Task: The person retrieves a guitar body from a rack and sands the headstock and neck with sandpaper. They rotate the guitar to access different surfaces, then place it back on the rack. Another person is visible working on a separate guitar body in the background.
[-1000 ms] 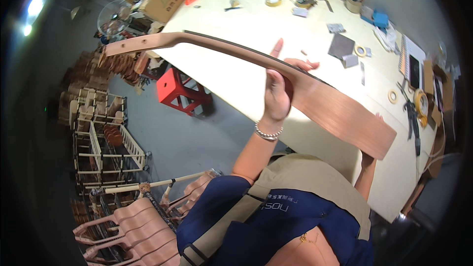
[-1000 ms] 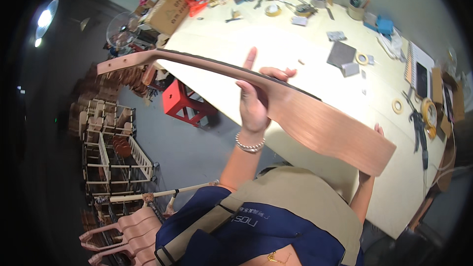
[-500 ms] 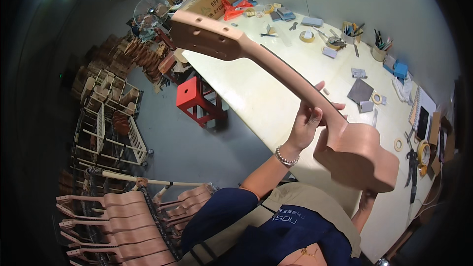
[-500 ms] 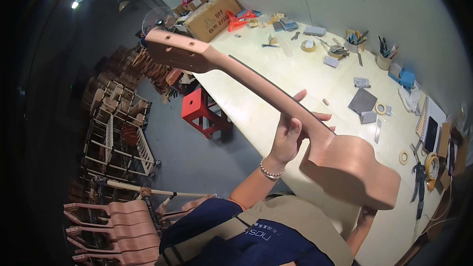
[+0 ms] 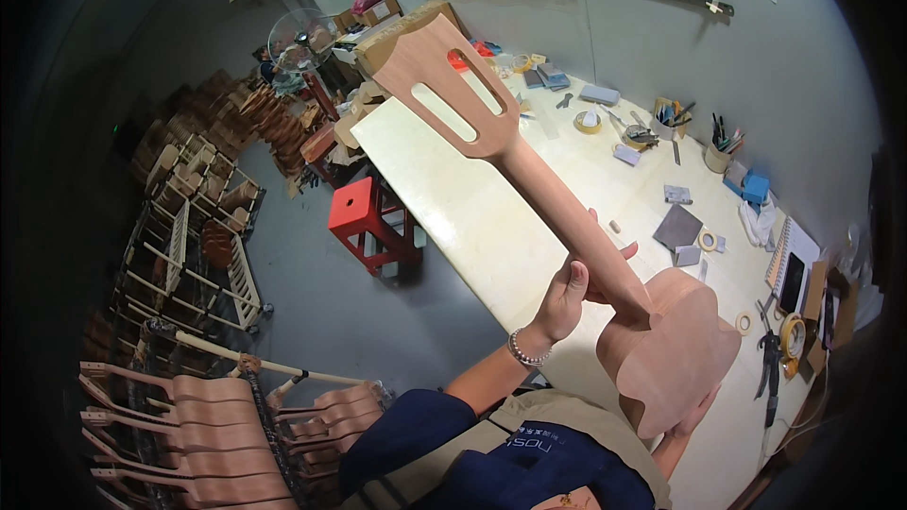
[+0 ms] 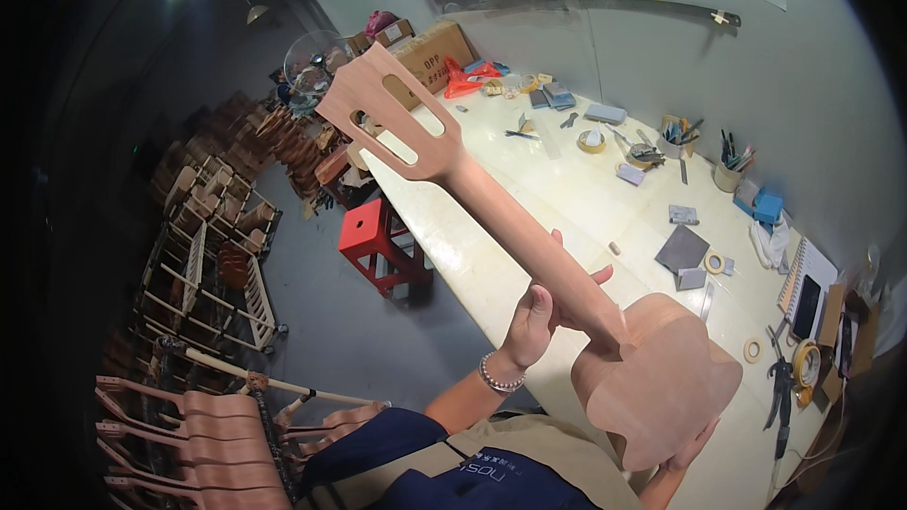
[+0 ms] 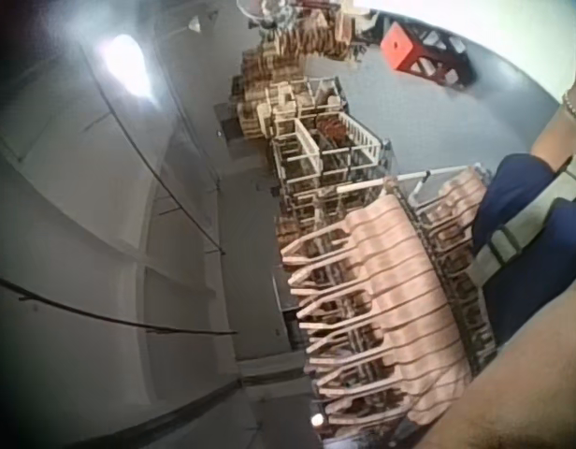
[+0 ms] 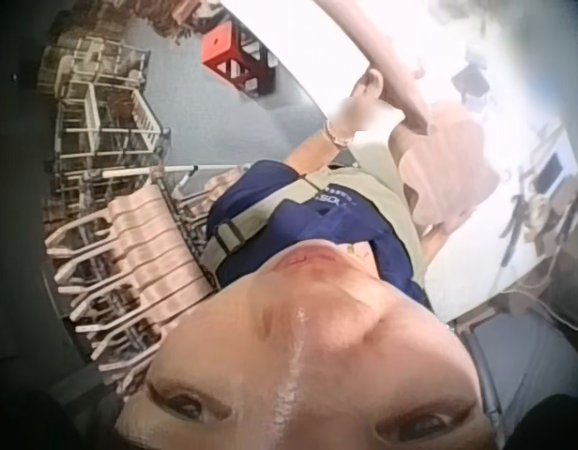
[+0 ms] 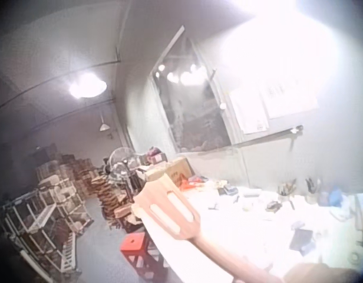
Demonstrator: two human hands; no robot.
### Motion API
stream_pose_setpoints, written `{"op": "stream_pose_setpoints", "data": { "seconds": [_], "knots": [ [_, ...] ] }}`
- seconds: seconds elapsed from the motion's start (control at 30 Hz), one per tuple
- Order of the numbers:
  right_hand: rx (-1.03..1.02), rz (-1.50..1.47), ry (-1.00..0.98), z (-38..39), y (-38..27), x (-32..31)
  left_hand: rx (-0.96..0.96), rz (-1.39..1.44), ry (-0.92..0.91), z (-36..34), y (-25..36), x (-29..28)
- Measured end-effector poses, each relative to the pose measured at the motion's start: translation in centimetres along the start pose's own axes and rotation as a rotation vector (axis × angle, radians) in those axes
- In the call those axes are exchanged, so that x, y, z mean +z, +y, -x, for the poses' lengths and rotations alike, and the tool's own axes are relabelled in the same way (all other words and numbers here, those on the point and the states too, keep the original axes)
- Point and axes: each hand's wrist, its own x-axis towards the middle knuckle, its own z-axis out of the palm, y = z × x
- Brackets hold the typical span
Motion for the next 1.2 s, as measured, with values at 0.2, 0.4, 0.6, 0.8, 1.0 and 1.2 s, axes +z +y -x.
{"op": "stream_pose_setpoints", "data": {
  "seconds": [0.2, 0.4, 0.6, 0.8, 1.0, 1.2],
  "knots": [
    [0.038, -0.142, 0.067, -0.1, 0.0, 1.9, -0.003, -0.025, -0.010, 0.5, -0.2, -0.7],
    [-0.043, -0.115, -0.006, -0.1, 1.2, 0.0, 0.015, -0.006, 0.003, 0.5, -0.2, -0.3],
    [0.085, 0.125, 0.052, -0.3, 2.2, -4.4, 0.208, -0.031, -0.063, 0.0, -0.4, -1.6],
    [0.550, -0.050, 0.078, 2.9, 4.5, -7.2, 0.113, 0.281, 0.013, 0.3, 0.1, -1.2],
    [0.720, -0.137, 0.051, 3.3, 5.6, -7.5, 0.146, 0.243, -0.050, 0.6, 0.6, -1.1],
    [0.772, -0.167, 0.011, 1.8, 6.6, -6.6, 0.176, 0.301, -0.019, 0.9, 1.7, -0.3]
  ]
}}
